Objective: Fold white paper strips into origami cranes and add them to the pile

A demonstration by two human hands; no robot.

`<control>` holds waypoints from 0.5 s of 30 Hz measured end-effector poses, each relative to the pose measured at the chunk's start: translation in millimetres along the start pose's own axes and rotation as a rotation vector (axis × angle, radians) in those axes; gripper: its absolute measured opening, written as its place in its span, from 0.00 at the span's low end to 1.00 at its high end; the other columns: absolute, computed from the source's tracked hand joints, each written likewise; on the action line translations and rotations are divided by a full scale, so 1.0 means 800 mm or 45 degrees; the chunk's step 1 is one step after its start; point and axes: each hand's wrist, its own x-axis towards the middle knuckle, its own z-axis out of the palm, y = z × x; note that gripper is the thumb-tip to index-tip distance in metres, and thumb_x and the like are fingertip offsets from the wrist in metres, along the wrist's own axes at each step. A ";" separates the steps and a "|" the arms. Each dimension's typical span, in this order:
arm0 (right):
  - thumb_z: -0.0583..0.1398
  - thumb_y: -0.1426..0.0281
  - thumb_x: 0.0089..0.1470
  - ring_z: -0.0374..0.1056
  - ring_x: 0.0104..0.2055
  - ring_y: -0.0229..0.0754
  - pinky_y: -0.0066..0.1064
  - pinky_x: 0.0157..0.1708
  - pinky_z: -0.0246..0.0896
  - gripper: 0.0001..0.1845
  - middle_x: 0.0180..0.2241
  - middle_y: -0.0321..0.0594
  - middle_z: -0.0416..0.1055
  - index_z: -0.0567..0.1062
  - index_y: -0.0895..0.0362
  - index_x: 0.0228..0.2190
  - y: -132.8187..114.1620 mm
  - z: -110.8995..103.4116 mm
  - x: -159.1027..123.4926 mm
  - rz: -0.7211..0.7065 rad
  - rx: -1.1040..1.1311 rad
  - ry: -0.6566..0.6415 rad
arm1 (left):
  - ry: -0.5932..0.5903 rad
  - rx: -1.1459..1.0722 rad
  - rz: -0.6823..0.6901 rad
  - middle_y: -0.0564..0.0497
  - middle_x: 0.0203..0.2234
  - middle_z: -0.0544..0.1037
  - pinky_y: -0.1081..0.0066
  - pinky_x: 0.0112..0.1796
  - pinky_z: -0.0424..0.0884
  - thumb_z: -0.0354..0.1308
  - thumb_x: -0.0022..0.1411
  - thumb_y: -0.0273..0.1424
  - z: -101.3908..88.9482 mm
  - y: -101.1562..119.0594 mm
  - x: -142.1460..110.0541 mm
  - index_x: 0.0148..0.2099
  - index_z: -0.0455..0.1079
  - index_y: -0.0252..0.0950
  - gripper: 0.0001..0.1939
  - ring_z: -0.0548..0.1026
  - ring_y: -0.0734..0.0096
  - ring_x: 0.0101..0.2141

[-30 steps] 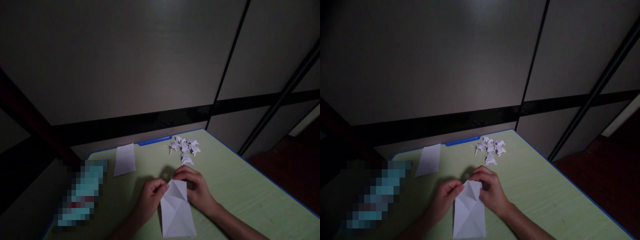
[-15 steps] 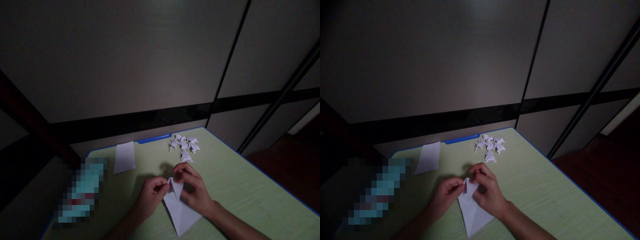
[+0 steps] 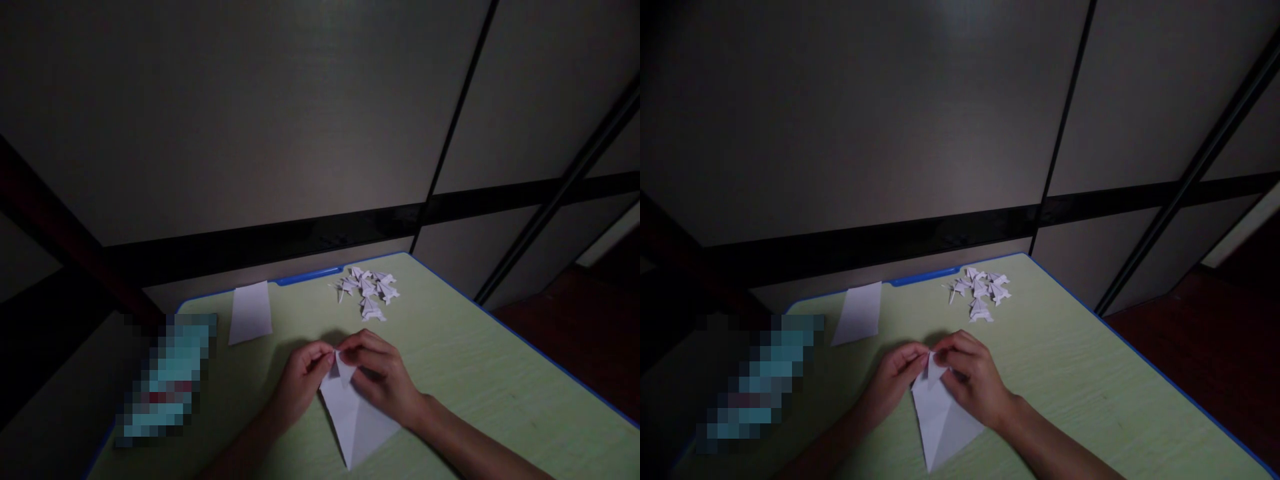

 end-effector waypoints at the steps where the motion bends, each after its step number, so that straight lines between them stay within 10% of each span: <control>1: 0.53 0.78 0.44 0.61 0.32 0.40 0.31 0.30 0.57 0.08 0.31 0.43 0.67 0.70 0.57 0.27 0.001 0.000 0.000 -0.012 -0.009 0.007 | 0.002 0.013 0.011 0.55 0.16 0.65 0.78 0.22 0.56 0.51 0.47 0.30 0.000 0.000 0.000 0.23 0.64 0.31 0.06 0.61 0.78 0.20; 15: 0.52 0.78 0.44 0.59 0.40 0.43 0.38 0.40 0.54 0.13 0.36 0.44 0.67 0.68 0.57 0.34 -0.012 -0.003 0.008 0.038 0.207 -0.066 | 0.183 0.025 0.088 0.56 0.14 0.64 0.79 0.20 0.55 0.52 0.46 0.32 -0.004 0.003 0.001 0.23 0.64 0.32 0.08 0.60 0.78 0.18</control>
